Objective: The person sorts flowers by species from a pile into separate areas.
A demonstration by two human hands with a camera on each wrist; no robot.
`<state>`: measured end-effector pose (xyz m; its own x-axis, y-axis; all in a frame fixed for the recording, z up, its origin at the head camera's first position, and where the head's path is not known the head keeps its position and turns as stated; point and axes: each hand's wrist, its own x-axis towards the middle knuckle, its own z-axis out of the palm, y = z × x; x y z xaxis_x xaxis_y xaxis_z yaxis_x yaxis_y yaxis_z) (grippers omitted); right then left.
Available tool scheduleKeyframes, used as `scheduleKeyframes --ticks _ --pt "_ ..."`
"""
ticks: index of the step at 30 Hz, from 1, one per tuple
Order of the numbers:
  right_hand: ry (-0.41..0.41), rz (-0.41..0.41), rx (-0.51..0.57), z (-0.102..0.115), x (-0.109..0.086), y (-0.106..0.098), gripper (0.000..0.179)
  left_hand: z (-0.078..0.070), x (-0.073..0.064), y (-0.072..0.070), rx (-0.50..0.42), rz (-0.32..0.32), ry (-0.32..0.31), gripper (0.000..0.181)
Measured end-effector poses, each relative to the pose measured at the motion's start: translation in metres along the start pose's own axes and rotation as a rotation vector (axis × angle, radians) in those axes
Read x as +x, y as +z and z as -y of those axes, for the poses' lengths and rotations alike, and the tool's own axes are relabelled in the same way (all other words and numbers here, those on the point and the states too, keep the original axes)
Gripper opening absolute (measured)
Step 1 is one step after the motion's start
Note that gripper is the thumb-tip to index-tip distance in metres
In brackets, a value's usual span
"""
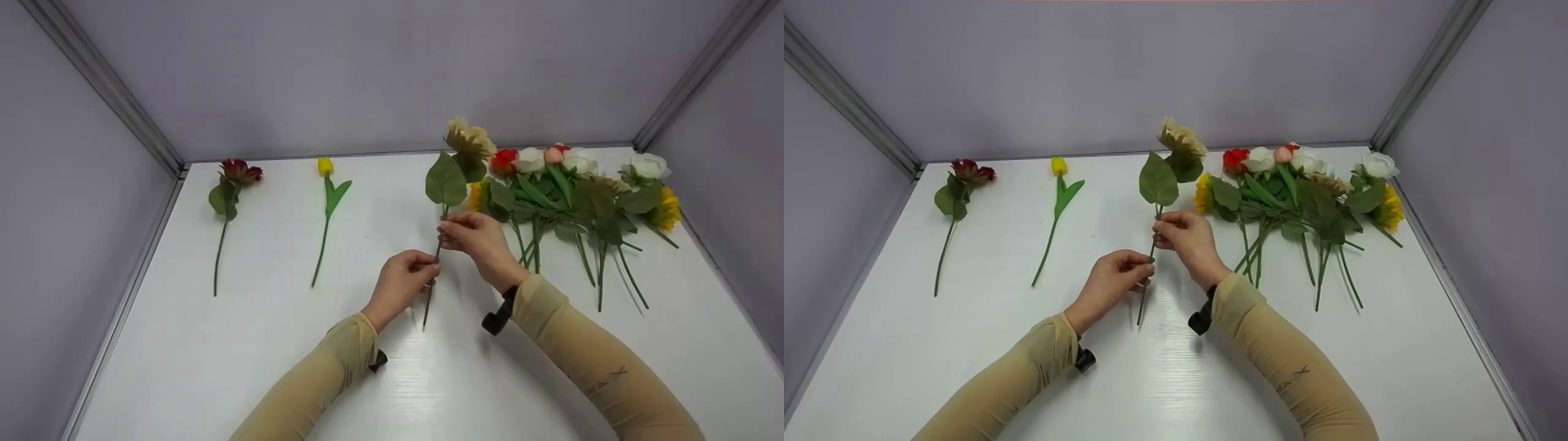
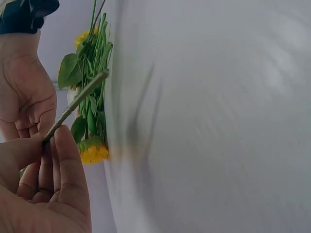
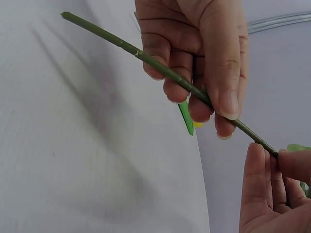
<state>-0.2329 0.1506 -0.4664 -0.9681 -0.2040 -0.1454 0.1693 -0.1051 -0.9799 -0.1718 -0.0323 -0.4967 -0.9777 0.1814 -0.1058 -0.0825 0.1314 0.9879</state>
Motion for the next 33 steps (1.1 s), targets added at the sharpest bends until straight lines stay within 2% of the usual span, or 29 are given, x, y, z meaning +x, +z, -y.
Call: scheduleKeyframes --ticks 4,7,10,13,17,19,21,23,26,28,30,33 --pt "-0.016 0.055 -0.078 -0.004 0.0 0.012 0.036 -0.002 -0.001 -0.027 0.075 -0.044 -0.02 0.023" --pt "-0.067 0.105 -0.271 -0.007 -0.006 0.017 0.037 -0.004 -0.003 -0.06 0.15 -0.111 -0.031 0.024" --pt "-0.166 0.151 -0.542 -0.01 -0.014 0.019 0.044 -0.004 -0.007 -0.107 0.206 -0.211 -0.037 0.025" --pt "-0.288 0.194 -0.808 -0.013 -0.022 0.021 0.053 -0.002 -0.016 -0.162 0.24 -0.324 -0.057 0.028" --pt "-0.458 0.278 -1.089 -0.016 -0.029 0.033 0.062 -0.001 -0.032 -0.233 0.306 -0.485 -0.118 0.033" --pt "-0.533 0.328 -1.203 -0.017 -0.032 0.042 0.065 0.0 -0.039 -0.262 0.357 -0.562 -0.159 0.035" --pt "-0.59 0.386 -1.296 -0.019 -0.035 0.054 0.067 0.004 -0.046 -0.286 0.396 -0.632 -0.204 0.036" --pt "-0.642 0.446 -1.357 -0.021 -0.039 0.066 0.068 0.01 -0.052 -0.303 0.411 -0.681 -0.248 0.036" --pt "-0.724 0.517 -1.396 -0.025 -0.044 0.082 0.069 0.02 -0.057 -0.318 0.392 -0.702 -0.303 0.036" --pt "-0.772 0.54 -1.399 -0.027 -0.046 0.09 0.068 0.027 -0.059 -0.322 0.396 -0.694 -0.323 0.036" --pt "-0.799 0.555 -1.402 -0.028 -0.049 0.096 0.067 0.031 -0.059 -0.322 0.455 -0.673 -0.339 0.036" --pt "-0.795 0.571 -1.411 -0.03 -0.051 0.098 0.066 0.038 -0.057 -0.32 0.563 -0.656 -0.346 0.035"
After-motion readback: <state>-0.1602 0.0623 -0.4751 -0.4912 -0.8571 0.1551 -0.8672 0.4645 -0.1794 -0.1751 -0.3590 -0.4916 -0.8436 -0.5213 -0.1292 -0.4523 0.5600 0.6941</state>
